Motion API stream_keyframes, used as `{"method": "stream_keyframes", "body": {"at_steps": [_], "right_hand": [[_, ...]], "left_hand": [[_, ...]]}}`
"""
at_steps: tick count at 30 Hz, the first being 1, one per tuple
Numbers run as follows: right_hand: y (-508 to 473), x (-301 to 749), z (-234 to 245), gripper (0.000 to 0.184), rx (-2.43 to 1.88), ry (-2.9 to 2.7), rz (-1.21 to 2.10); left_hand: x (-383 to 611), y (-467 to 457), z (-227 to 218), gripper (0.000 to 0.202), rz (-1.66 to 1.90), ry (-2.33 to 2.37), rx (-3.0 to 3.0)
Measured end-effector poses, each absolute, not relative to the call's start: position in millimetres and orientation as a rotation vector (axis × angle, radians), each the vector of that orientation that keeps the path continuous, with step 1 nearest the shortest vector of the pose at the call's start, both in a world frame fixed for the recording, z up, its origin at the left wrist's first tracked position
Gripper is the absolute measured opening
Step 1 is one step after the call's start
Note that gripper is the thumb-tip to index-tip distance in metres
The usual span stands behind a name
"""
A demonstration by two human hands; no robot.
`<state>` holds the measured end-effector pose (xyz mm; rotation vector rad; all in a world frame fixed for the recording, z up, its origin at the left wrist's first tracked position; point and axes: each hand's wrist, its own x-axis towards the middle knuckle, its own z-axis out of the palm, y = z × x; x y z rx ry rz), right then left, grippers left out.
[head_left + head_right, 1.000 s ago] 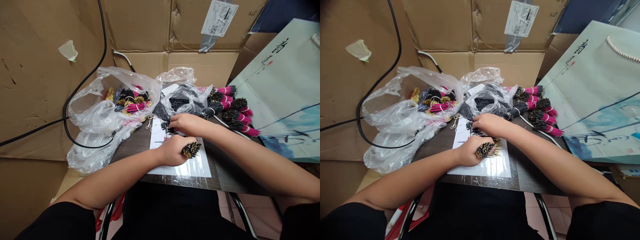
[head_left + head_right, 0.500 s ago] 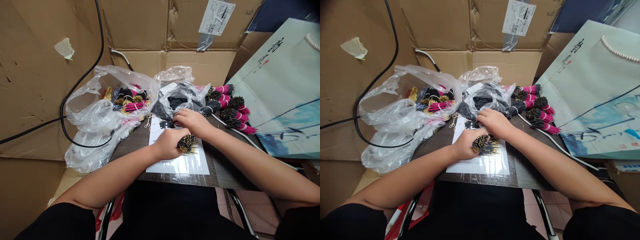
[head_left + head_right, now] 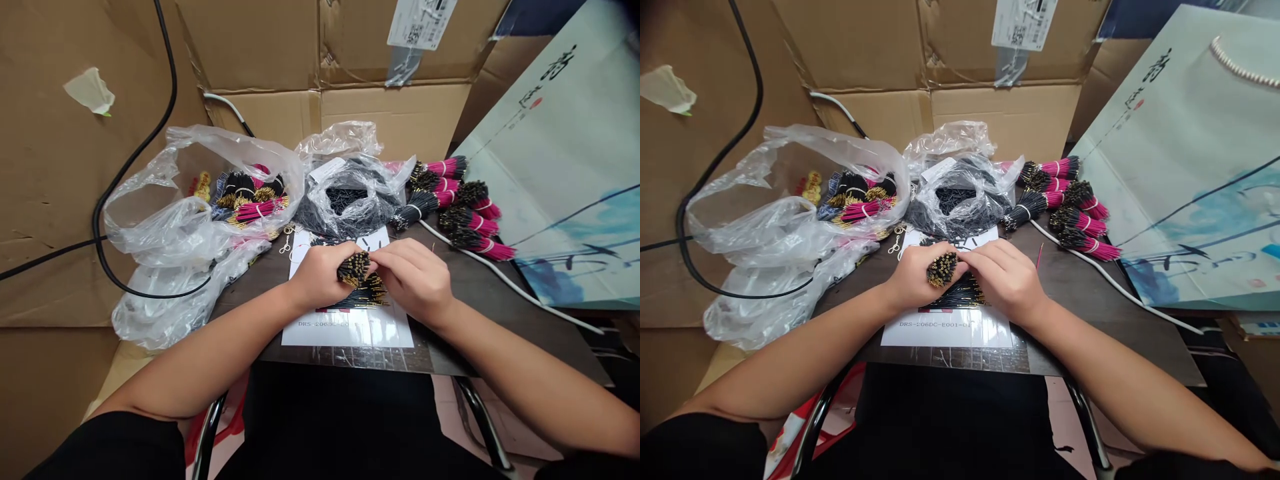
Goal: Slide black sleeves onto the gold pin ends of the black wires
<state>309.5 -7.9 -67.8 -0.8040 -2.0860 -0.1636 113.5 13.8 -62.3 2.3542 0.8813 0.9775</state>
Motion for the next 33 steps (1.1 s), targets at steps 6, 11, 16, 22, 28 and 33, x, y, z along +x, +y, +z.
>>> {"method": "stream_keyframes", "body": {"at_steps": [6,11,16,22,28,33], "right_hand": [[-9.5,315.2,-71.5,0.035,-0.748,-2.087,-0.108],[-9.8,316.8,-69.6,0.04,-0.725,-2.067,-0.039],[-10.0,315.1,-67.4,0.027,-0.807,-2.0,0.126],[-8.6,314.0,-67.3,0.02,-0.777,-2.016,0.182],[-9.4,312.4,-65.4,0.022,-0.852,-2.009,0.166],[-11.5,308.8,-65.1,0.02,-0.937,-1.971,0.252]], "left_hand": [[114.5,14.8,-66.8,0.016,0.903,0.755,2.334],[118.7,13.7,-62.5,0.009,0.925,0.739,2.274],[118.8,14.7,-62.4,0.008,0.928,0.773,2.261],[117.3,16.8,-69.2,0.013,0.893,0.784,2.29],[117.3,16.1,-68.2,0.016,0.923,0.78,2.297],[117.1,16.6,-69.3,0.017,0.886,0.846,2.346]]}}
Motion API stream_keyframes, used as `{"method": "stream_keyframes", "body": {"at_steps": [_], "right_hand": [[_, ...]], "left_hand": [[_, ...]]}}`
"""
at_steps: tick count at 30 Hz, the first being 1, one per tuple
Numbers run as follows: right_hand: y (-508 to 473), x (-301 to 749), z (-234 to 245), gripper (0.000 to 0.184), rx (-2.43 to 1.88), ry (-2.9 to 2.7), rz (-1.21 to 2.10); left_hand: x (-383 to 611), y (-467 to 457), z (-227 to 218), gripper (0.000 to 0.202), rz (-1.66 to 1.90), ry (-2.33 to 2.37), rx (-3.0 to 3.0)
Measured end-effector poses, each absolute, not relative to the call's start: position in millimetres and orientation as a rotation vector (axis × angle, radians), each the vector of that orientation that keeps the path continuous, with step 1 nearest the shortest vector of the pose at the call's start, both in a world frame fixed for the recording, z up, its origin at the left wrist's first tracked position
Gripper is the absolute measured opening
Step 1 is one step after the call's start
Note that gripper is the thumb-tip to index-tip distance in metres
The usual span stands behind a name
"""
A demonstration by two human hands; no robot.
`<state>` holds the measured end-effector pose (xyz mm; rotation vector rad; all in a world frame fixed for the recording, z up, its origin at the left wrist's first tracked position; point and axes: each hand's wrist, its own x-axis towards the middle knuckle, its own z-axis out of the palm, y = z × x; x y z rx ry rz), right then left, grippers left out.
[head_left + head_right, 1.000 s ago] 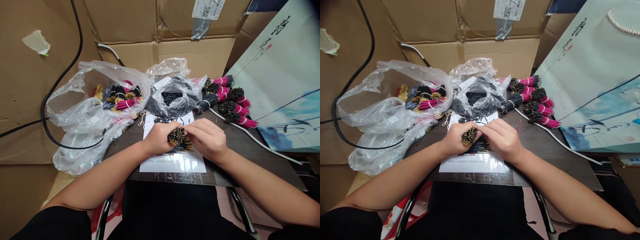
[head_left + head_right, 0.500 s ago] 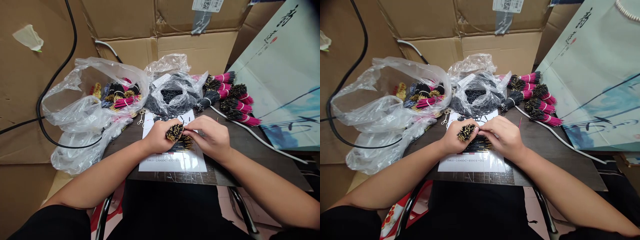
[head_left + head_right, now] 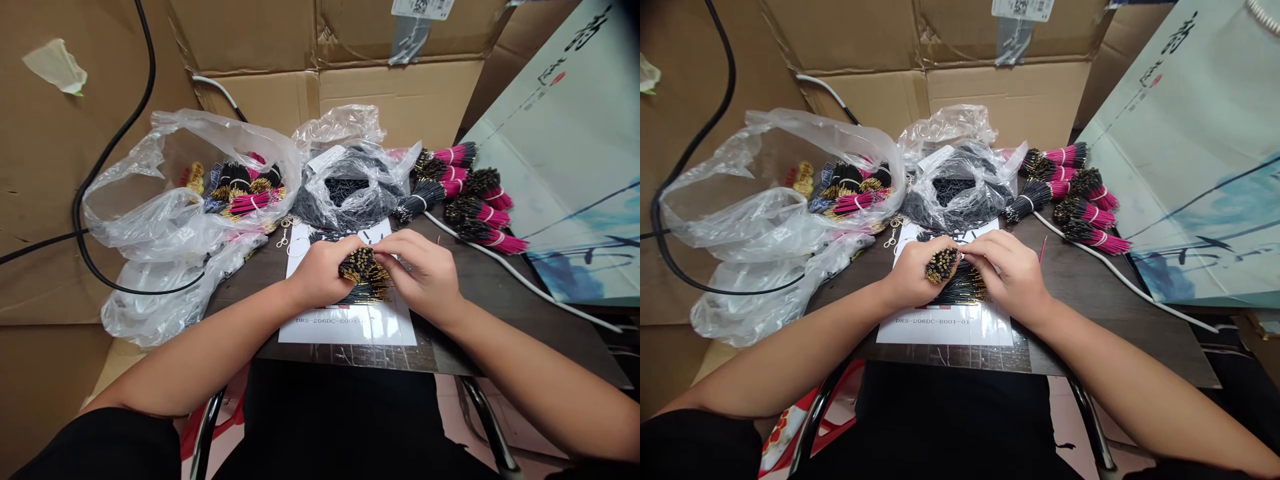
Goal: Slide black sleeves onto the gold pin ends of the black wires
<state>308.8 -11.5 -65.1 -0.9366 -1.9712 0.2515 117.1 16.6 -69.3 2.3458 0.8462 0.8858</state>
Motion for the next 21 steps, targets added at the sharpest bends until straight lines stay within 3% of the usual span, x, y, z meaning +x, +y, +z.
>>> {"method": "stream_keyframes", "body": {"at_steps": [8,15,21], "right_hand": [[-12,309,-63,0.025,-1.017,-1.848,0.164],[-25,307,-53,0.05,-0.824,-1.919,0.004],[-26,305,-51,0.055,-0.799,-1.993,-0.124]], "left_hand": [[117,15,-66,0.017,0.782,1.033,2.401],[120,13,-57,0.014,0.5,1.317,2.528],[123,10,-57,0.015,0.373,1.389,2.6]]}}
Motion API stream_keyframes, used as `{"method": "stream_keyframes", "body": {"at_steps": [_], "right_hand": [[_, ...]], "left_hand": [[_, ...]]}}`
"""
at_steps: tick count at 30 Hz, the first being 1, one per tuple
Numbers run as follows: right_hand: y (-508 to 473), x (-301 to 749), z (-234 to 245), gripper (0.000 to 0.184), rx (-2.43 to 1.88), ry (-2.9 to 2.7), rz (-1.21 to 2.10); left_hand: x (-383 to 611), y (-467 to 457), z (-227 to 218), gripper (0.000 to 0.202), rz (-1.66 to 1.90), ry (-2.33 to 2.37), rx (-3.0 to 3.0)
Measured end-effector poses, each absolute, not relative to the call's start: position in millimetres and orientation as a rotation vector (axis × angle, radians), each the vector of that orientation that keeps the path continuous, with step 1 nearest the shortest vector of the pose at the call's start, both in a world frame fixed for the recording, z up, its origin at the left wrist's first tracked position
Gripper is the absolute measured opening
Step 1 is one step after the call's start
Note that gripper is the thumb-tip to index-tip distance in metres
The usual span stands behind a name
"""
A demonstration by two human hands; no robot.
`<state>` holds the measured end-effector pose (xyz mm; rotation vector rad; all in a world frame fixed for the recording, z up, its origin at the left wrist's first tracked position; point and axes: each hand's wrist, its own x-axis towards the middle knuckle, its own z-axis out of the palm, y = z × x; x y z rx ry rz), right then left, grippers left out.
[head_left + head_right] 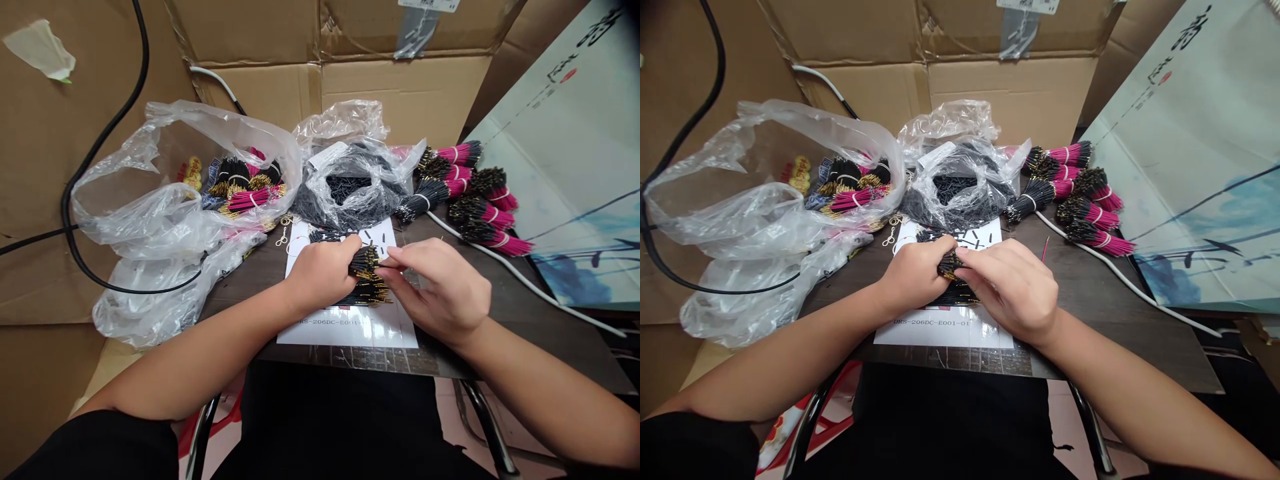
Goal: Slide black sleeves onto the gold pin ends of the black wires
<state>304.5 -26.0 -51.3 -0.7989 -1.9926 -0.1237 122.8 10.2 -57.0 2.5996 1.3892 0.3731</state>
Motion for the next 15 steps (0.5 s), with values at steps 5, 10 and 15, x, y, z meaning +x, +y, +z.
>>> {"method": "stream_keyframes", "body": {"at_steps": [5,10,15], "right_hand": [[-25.5,303.5,-52.3,0.051,-0.772,-2.022,-0.179],[-26.0,306.1,-56.2,0.054,-0.749,-2.048,-0.209],[-28.4,309.7,-61.2,0.059,-0.676,-2.057,-0.241]], "left_hand": [[123.9,9.3,-55.9,0.015,0.361,1.435,2.619],[124.9,8.4,-55.4,0.016,0.318,1.472,2.636],[124.9,8.5,-54.5,0.017,0.279,1.489,2.657]]}}
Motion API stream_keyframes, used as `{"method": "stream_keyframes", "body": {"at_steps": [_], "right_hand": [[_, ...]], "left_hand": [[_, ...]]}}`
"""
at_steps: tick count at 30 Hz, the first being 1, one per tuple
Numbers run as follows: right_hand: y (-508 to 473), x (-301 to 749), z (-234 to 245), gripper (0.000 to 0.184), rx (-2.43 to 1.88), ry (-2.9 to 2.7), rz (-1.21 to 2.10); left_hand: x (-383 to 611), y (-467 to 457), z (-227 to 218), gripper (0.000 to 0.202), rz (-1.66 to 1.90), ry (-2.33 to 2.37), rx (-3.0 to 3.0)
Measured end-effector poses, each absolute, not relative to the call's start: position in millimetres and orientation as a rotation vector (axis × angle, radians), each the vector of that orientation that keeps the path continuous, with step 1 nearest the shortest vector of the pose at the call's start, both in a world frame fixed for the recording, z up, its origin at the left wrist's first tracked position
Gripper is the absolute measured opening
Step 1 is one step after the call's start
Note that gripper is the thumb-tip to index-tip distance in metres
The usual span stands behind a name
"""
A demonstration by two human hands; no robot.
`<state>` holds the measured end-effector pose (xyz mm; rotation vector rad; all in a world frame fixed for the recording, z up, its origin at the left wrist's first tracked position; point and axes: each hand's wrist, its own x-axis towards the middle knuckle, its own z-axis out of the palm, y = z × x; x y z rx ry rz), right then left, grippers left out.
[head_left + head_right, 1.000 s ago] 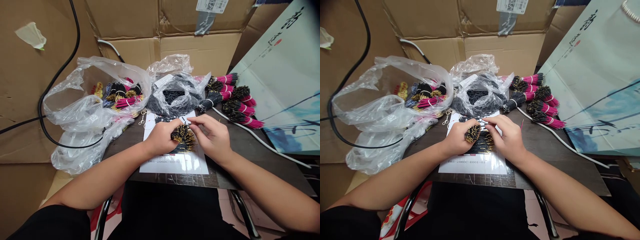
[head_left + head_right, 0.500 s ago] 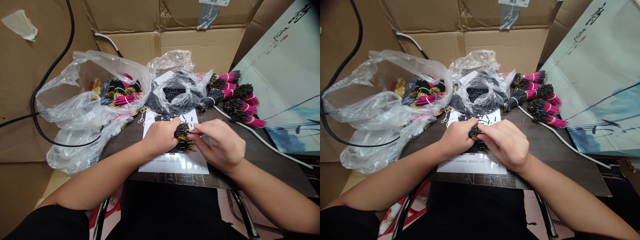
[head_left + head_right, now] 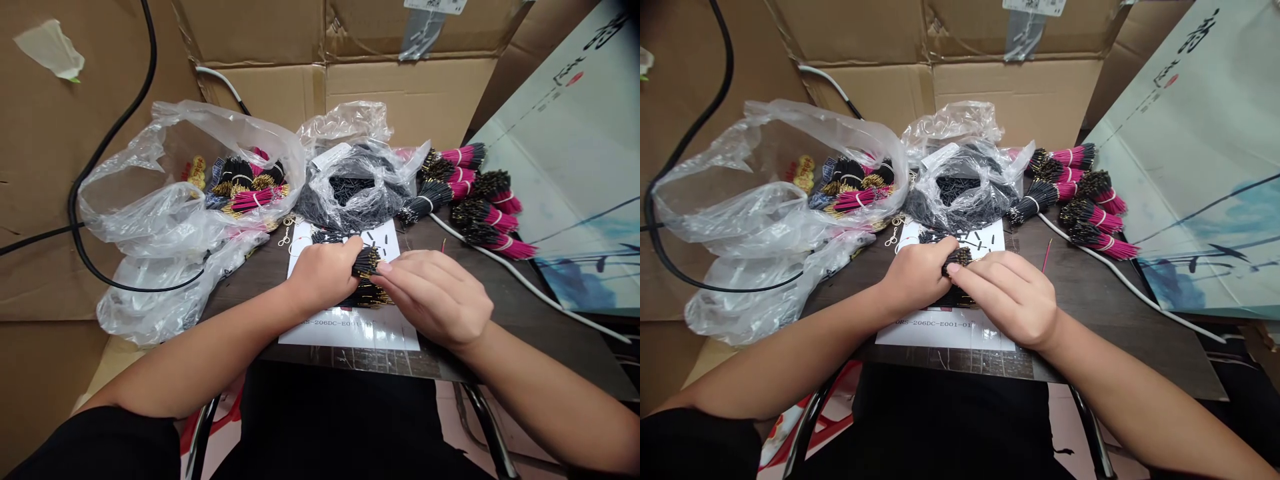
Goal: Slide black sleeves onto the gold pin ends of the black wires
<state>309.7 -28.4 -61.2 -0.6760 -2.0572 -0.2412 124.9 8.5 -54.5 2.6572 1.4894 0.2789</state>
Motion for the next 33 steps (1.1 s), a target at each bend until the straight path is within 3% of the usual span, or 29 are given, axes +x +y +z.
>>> {"method": "stream_keyframes", "body": {"at_steps": [15,20,27,33], "right_hand": [[-38,315,-46,0.043,-0.552,-2.241,-0.129],[-31,313,-58,0.044,-0.51,-2.05,-0.127],[-28,303,-58,0.043,-0.675,-1.926,0.184],[-29,306,-61,0.046,-0.673,-1.959,-0.072]], "left_hand": [[123,5,-53,0.02,0.304,1.4,2.67],[122,5,-54,0.021,0.315,1.384,2.67],[121,5,-57,0.019,0.338,1.369,2.684],[122,5,-54,0.022,0.285,1.36,2.644]]}}
